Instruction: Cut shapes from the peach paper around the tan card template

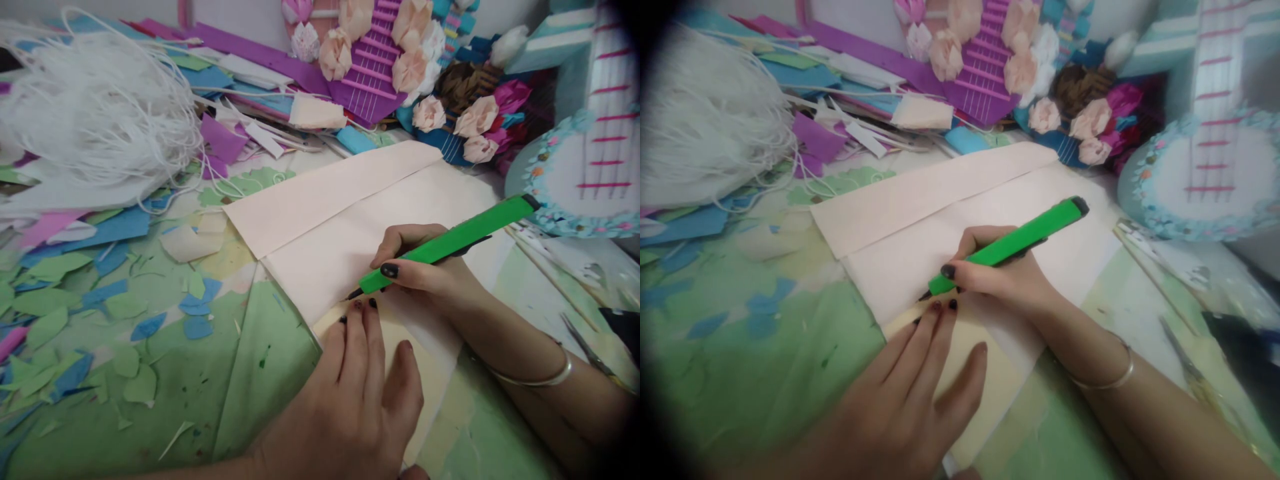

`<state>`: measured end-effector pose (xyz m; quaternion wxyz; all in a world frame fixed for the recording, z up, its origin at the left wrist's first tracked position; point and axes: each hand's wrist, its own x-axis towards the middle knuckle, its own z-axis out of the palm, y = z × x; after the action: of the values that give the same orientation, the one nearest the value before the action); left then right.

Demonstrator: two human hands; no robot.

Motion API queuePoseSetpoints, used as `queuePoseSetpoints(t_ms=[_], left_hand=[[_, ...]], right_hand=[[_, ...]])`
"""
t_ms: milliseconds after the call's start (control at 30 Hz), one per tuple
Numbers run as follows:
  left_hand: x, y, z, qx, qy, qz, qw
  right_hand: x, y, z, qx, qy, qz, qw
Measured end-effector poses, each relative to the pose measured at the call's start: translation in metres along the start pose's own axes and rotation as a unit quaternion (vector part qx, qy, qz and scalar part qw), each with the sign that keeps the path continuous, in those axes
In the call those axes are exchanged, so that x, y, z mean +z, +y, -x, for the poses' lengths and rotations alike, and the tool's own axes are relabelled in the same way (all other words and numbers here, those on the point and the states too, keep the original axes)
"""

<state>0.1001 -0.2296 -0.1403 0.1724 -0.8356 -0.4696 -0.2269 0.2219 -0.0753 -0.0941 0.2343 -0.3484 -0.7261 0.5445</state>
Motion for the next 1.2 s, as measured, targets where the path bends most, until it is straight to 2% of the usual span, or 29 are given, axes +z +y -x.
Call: queuePoseSetpoints(t_ms=[333,1200], left_hand=[[-0.0008,-0.0015,0.0000,0.006,-0.009,0.007,1.000],[-0.0008,-0.0006,0.0005,0.006,-0.001,-0.004,1.000]], right_hand=[[0.0031,-0.0046,-0.0003,-0.015,-0.012,0.009,1.000],[-0.0009,0.0022,-0.0017,-0.015,-0.015,-0.021,1.000]])
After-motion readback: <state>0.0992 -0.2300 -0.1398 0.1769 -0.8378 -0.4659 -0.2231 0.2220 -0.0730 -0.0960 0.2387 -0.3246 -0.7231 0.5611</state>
